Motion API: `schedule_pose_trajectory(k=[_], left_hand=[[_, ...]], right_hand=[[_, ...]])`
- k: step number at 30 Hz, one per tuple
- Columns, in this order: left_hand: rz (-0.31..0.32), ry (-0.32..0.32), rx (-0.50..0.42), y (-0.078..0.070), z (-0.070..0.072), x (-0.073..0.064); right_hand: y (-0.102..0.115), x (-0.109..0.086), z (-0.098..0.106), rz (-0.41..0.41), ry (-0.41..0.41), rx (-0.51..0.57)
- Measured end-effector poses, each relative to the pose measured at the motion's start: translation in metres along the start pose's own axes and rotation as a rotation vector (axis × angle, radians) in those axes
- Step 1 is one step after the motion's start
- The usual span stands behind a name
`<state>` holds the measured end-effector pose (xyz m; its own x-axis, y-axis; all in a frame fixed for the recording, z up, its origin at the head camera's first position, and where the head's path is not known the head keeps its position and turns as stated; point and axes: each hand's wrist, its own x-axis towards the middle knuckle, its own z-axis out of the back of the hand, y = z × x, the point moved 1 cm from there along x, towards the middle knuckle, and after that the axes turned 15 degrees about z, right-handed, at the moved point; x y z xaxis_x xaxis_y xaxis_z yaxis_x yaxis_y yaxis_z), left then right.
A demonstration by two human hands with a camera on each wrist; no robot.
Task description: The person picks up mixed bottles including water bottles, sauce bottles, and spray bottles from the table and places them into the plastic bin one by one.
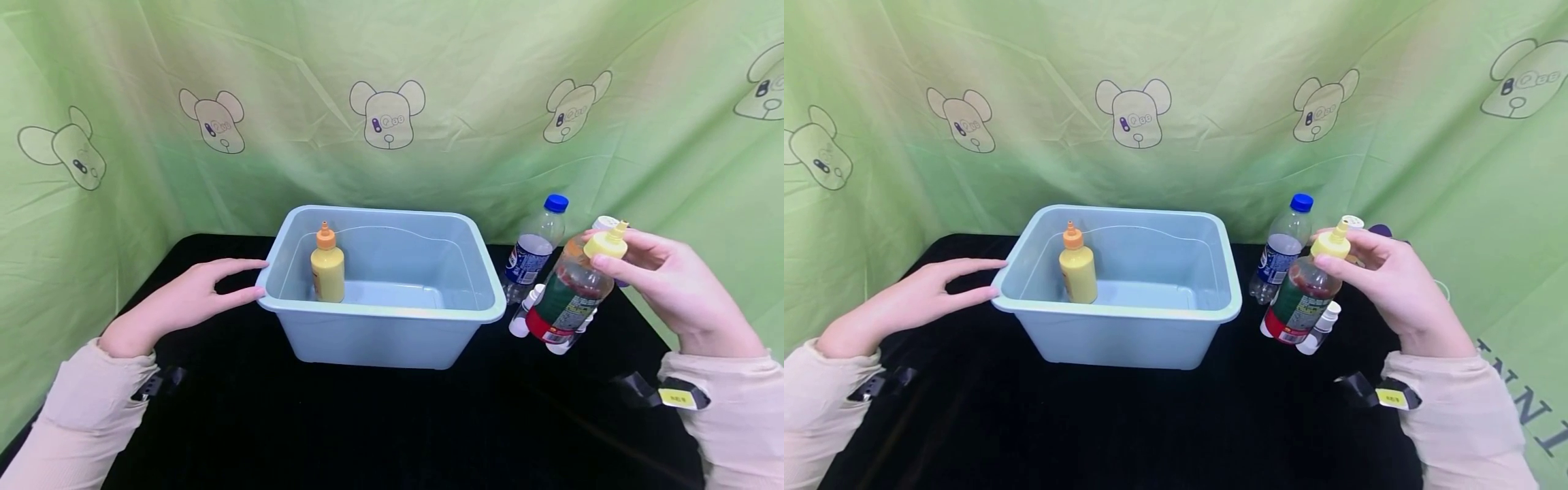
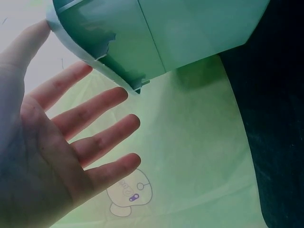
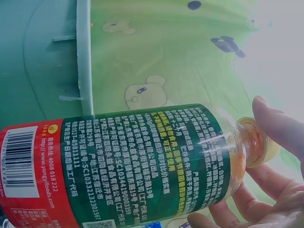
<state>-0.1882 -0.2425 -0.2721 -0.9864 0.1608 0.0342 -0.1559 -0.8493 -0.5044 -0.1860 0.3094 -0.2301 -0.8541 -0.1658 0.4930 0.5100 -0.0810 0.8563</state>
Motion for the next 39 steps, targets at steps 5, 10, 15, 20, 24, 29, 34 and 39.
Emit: schedule_pose_trajectory(k=[5,10,15,20,24,29,34,39], left_hand=[[-0.002,-0.003,0.001,0.0,0.0,0.0],[0.0,-0.004,0.005,0.0,0.0,0.0],[0.002,-0.001,0.003,0.0,0.0,0.001],[0.006,0.002,0.0,0.0,0.0,0.0],[0.007,0.004,-0.004,0.0,0.0,0.0],[0.006,0.004,-0.005,0.001,-0.001,0.0],[0.008,0.008,-0.008,0.001,-0.001,-0.001],[0.005,0.008,-0.01,0.001,0.0,-0.001]], right_hand=[[0.005,0.001,0.002,-0.034,0.017,-0.041],[0.01,0.003,0.001,-0.032,0.034,-0.078],[0.014,0.005,-0.002,0.023,0.048,-0.04],[0.017,0.008,-0.003,0.05,0.065,-0.035],[0.019,0.011,-0.003,0.057,0.075,-0.04],[0.023,0.014,-0.005,0.05,0.066,-0.035],[0.027,0.018,-0.006,0.058,0.066,-0.024],[0.029,0.021,-0.006,0.042,0.065,-0.038]])
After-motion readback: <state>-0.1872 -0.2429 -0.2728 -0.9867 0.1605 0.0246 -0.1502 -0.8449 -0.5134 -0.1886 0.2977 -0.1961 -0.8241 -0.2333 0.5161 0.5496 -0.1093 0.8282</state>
